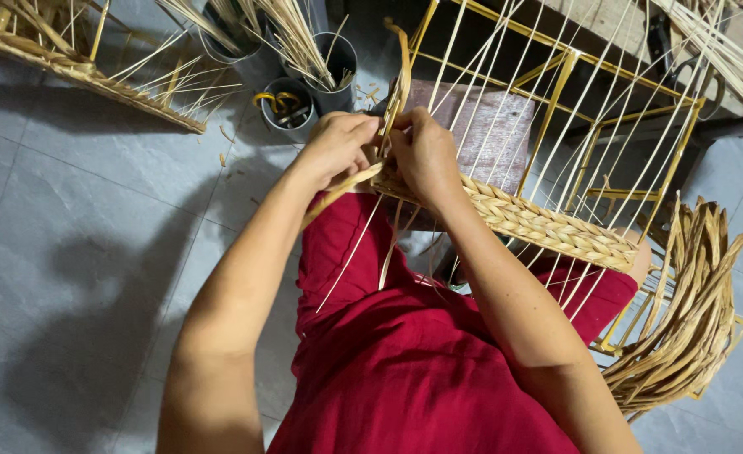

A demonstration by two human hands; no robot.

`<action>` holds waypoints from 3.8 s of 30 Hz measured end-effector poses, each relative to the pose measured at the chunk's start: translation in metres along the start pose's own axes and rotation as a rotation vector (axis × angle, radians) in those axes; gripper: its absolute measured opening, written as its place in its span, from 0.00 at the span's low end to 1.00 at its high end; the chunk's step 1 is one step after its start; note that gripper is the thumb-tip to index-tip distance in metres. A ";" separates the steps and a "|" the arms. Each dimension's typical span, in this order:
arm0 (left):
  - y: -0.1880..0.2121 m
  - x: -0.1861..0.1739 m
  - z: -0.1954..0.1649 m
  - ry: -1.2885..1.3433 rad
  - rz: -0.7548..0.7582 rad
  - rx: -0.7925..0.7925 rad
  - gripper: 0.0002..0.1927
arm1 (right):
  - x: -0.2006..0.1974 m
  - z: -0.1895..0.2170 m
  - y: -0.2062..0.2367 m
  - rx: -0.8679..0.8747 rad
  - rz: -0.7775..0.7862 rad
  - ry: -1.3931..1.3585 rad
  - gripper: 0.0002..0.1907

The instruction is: The person sits on the floor with a rectangular frame across their lap and weaves wide palm-leaf strips in and out of vertical spokes, building a braided band along the frame edge. They reach to a container of strips to pull new material, tuck and tighten the weave by hand, and near the end use a small knife to trim a strip end.

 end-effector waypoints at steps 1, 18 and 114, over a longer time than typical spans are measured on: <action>-0.003 0.004 -0.001 0.028 0.005 -0.021 0.15 | 0.002 0.002 -0.002 -0.081 0.005 0.071 0.07; 0.029 -0.005 0.016 1.029 0.087 0.087 0.07 | 0.005 -0.016 -0.002 -0.020 0.187 -0.017 0.10; 0.026 0.000 -0.047 0.240 -0.135 0.418 0.23 | -0.290 -0.029 0.041 -0.560 -0.641 -1.112 0.05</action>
Point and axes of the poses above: each hand's wrist, its own y-axis away from the middle knuckle, its own x-axis out of the palm, z = x × y, the point moved 6 cm from there along -y, towards the middle knuckle, and after that the axes turned 9 degrees about -y, right-handed, at the moved point
